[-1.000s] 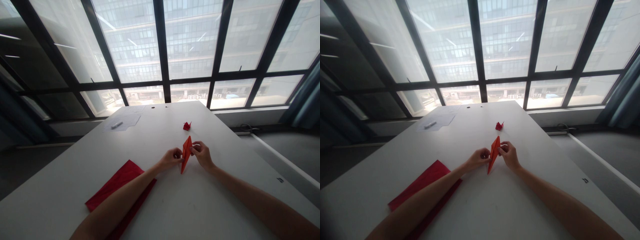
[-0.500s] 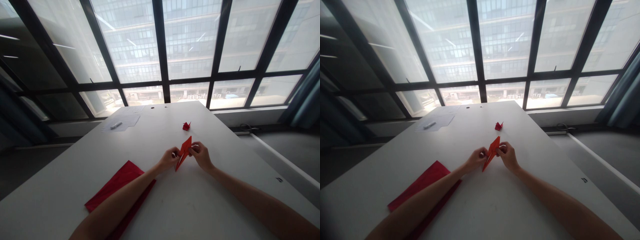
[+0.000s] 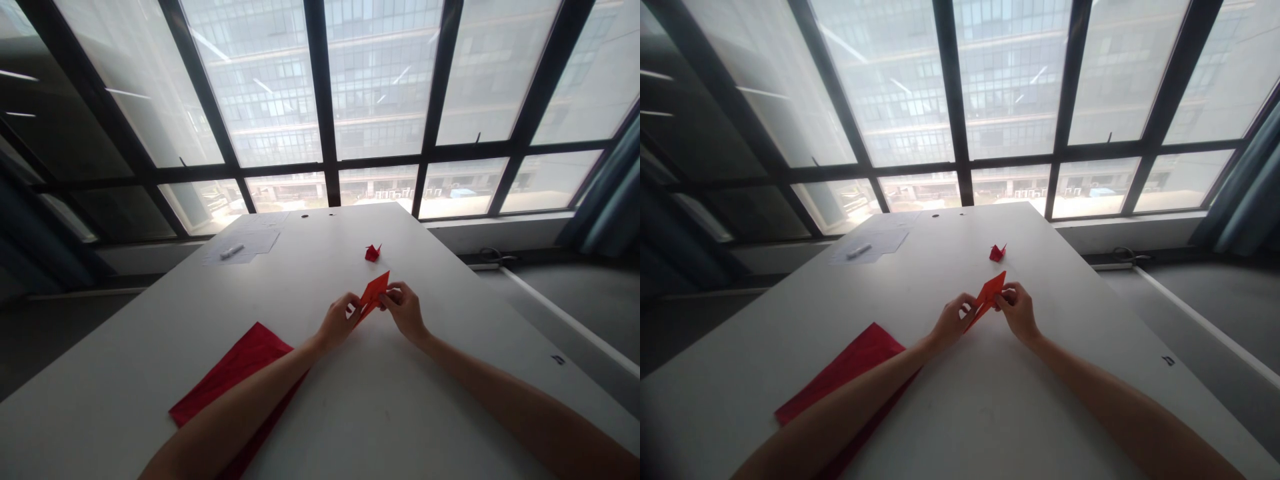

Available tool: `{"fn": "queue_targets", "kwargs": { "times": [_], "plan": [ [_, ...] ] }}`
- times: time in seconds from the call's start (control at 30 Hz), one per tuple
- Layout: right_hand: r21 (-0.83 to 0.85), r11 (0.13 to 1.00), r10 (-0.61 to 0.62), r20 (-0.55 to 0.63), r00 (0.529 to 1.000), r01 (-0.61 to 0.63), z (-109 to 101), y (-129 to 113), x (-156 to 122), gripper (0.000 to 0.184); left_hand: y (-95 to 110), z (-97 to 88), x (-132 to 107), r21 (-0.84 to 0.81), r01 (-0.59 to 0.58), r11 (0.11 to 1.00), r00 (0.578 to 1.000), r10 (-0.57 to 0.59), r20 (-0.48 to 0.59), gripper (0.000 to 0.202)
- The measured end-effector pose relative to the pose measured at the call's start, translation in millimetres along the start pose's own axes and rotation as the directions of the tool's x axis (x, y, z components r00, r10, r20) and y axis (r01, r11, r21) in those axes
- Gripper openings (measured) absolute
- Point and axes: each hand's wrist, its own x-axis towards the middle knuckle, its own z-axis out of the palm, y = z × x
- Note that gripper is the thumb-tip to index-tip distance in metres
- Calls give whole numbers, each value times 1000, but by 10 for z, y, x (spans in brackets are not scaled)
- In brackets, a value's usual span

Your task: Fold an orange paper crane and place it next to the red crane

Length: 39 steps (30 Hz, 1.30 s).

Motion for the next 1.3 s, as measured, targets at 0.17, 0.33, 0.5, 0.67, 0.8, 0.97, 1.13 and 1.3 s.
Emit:
{"fn": "queue_targets", "kwargs": {
  "times": [0.17,0.33,0.5,0.67,0.8,0.97,1.13,1.3],
  "plan": [
    [-25,1000,-3,-19,1000,3,-4,-2,-2,41,13,9,-3,-35,-11,999,1000,11,2,3],
    [-43,999,-5,-19,1000,4,-3,-13,-4,41,-36,22,-1,-135,133,982,989,-122,88,16],
    [-56,998,1,-14,1000,-2,-4,-16,-6,41,-21,-7,13,-186,97,978,991,-78,108,16],
    [-46,999,2,-21,1000,-3,-10,-12,3,40,-48,1,13,-255,112,960,990,-85,115,36],
    [-48,999,-1,-22,1000,0,-7,-16,6,41,-63,16,9,-246,137,960,987,-111,117,31],
    [-40,999,0,-6,1000,0,1,-11,-1,42,-22,0,13,-150,66,986,995,-54,83,5],
    [-18,1000,-8,-3,1000,8,4,-8,-10,39,9,-6,12,-56,-13,998,1000,12,-20,5],
    [-20,1000,-14,-8,1000,14,10,-31,-15,38,-1,3,-9,66,-34,997,998,37,-45,6]
  ]
}}
